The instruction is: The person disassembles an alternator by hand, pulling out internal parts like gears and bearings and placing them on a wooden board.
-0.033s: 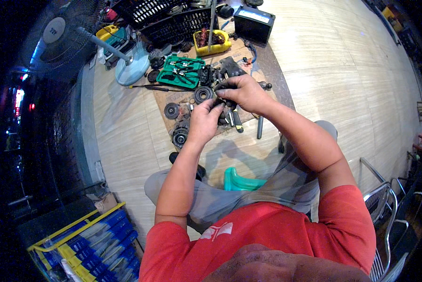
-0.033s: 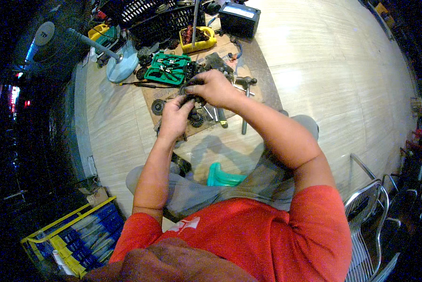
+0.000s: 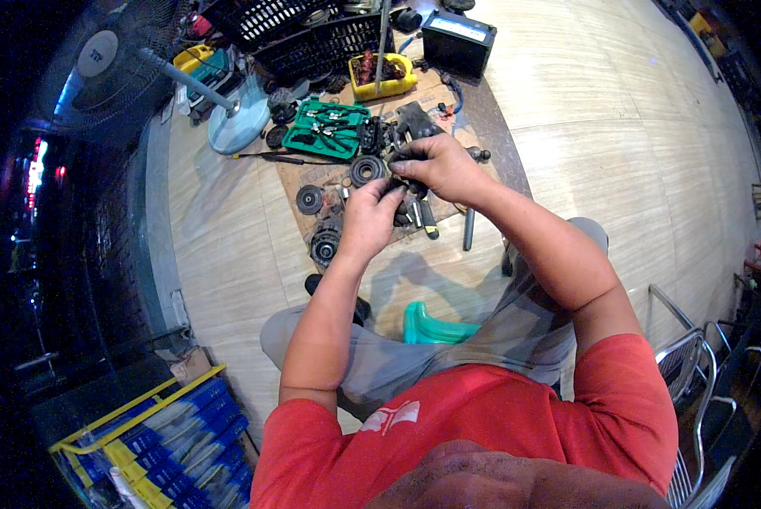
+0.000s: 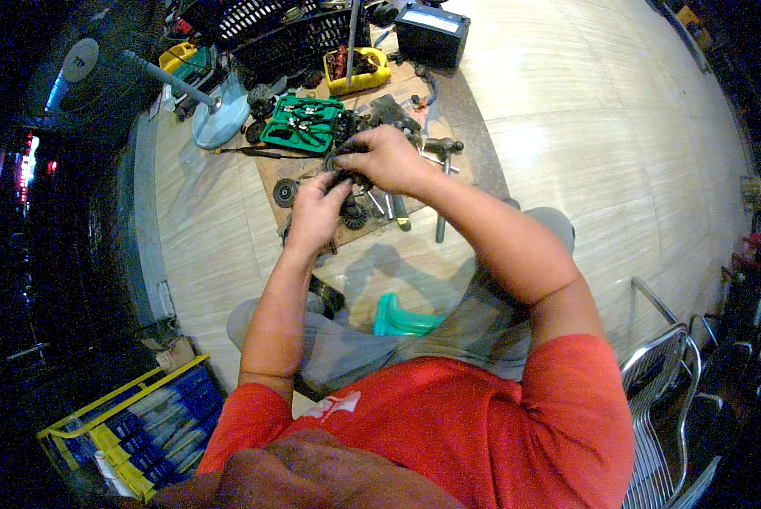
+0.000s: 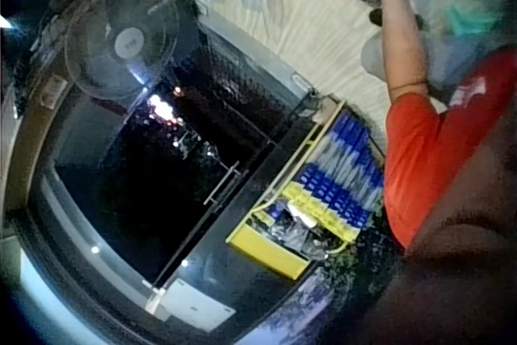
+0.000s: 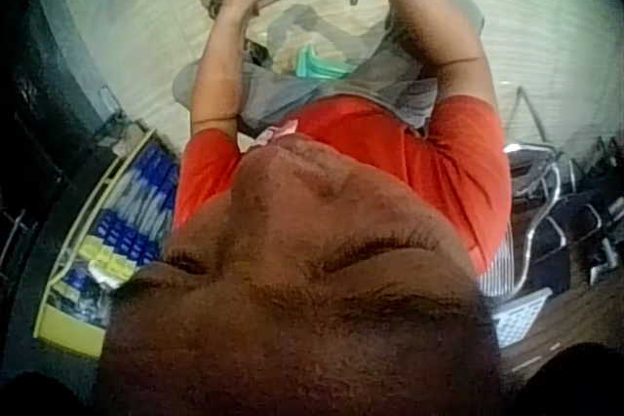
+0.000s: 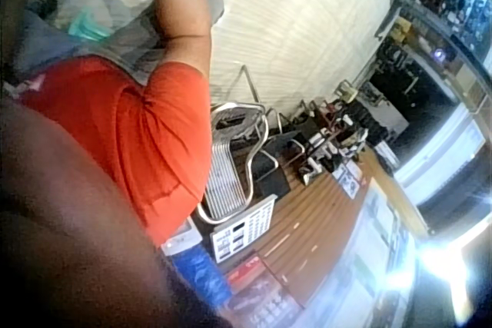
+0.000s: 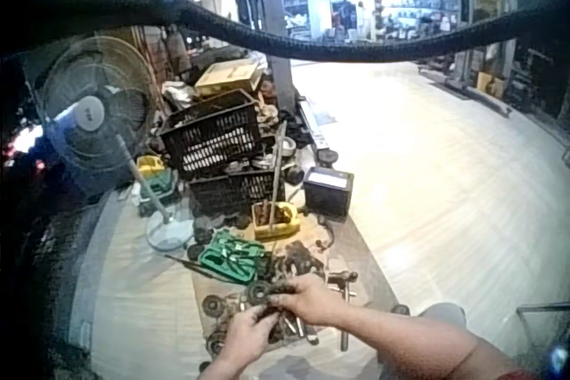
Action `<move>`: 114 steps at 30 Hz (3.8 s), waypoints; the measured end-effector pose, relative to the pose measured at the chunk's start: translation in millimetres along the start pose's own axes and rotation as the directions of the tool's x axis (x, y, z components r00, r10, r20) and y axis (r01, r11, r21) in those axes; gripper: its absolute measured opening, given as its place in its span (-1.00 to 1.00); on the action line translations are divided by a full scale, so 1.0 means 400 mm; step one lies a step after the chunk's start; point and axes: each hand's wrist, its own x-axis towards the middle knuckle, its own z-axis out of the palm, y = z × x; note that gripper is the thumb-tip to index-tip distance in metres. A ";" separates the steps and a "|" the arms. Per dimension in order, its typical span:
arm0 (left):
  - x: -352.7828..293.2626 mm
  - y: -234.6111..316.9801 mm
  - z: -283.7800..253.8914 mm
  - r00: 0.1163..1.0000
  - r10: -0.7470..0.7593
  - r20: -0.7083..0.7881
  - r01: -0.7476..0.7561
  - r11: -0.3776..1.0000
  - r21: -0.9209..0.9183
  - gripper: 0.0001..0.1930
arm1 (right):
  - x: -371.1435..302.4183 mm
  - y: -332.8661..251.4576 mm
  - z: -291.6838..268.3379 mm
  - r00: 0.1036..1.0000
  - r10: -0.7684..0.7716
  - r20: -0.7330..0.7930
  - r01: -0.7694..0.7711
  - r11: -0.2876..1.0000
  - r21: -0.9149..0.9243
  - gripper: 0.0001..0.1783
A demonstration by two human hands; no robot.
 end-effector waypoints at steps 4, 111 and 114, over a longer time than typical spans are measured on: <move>0.002 -0.008 0.000 1.000 -0.012 0.015 0.011 0.999 0.033 -0.77 | 0.001 0.000 -0.002 1.000 0.001 0.012 0.000 0.994 -0.111 -0.73; 0.005 -0.032 -0.020 0.979 -0.202 0.002 0.136 0.654 -0.744 -0.88 | -0.007 -0.005 0.006 0.981 0.015 0.195 -0.032 0.996 0.082 -0.75; 0.010 -0.038 -0.018 0.985 -0.171 -0.038 0.091 0.682 -0.726 -0.88 | 0.002 0.007 0.004 0.982 -0.047 0.181 0.047 0.999 0.008 -0.74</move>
